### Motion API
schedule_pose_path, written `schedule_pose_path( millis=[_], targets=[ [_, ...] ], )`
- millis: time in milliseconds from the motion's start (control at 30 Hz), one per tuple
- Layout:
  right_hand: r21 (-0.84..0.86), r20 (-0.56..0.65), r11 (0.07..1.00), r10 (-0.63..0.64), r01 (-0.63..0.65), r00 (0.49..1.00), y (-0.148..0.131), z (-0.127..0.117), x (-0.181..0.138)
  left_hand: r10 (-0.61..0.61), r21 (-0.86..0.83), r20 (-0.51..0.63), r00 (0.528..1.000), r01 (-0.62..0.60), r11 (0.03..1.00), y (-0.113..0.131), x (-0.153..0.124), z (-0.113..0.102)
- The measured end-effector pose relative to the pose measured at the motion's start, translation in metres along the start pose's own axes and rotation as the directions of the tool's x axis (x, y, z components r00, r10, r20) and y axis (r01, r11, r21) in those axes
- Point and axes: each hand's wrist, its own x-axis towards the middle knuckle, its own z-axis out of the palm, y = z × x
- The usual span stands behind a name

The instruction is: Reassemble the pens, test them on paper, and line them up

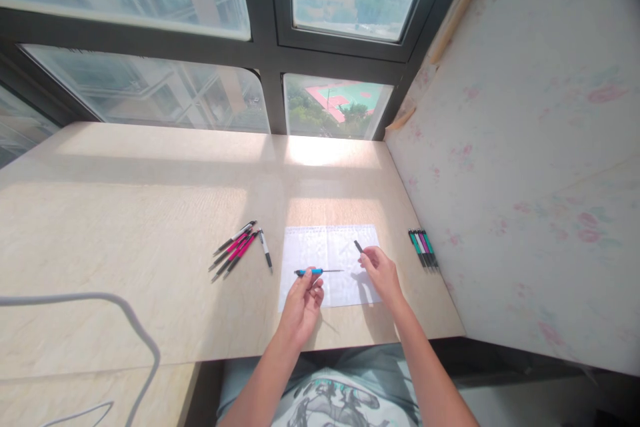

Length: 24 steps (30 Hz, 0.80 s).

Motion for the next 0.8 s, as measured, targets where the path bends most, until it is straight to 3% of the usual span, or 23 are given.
schedule_pose_path(
  millis=[100, 200, 433, 800],
  targets=[
    [0.265, 0.118, 0.962, 0.041, -0.071, 0.992, -0.007, -0.013, -0.013, 0.020, 0.017, -0.013, 1.000, -0.020, 1.000, 0.002, 0.002, 0.001],
    [0.355, 0.101, 0.925, 0.103, -0.132, 0.990, -0.018, -0.025, -0.027, 0.032, 0.042, -0.012, 0.999, -0.032, 0.999, 0.003, 0.003, 0.001],
    [0.387, 0.097, 0.907, 0.141, -0.168, 0.985, -0.038, -0.035, -0.039, 0.047, 0.083, 0.010, 0.999, -0.048, 0.995, 0.001, 0.003, 0.001],
    [0.390, 0.153, 0.909, 0.093, -0.146, 0.984, -0.036, -0.026, -0.039, 0.046, 0.123, 0.035, 0.998, -0.050, 0.991, -0.006, -0.002, 0.005]
  ],
)
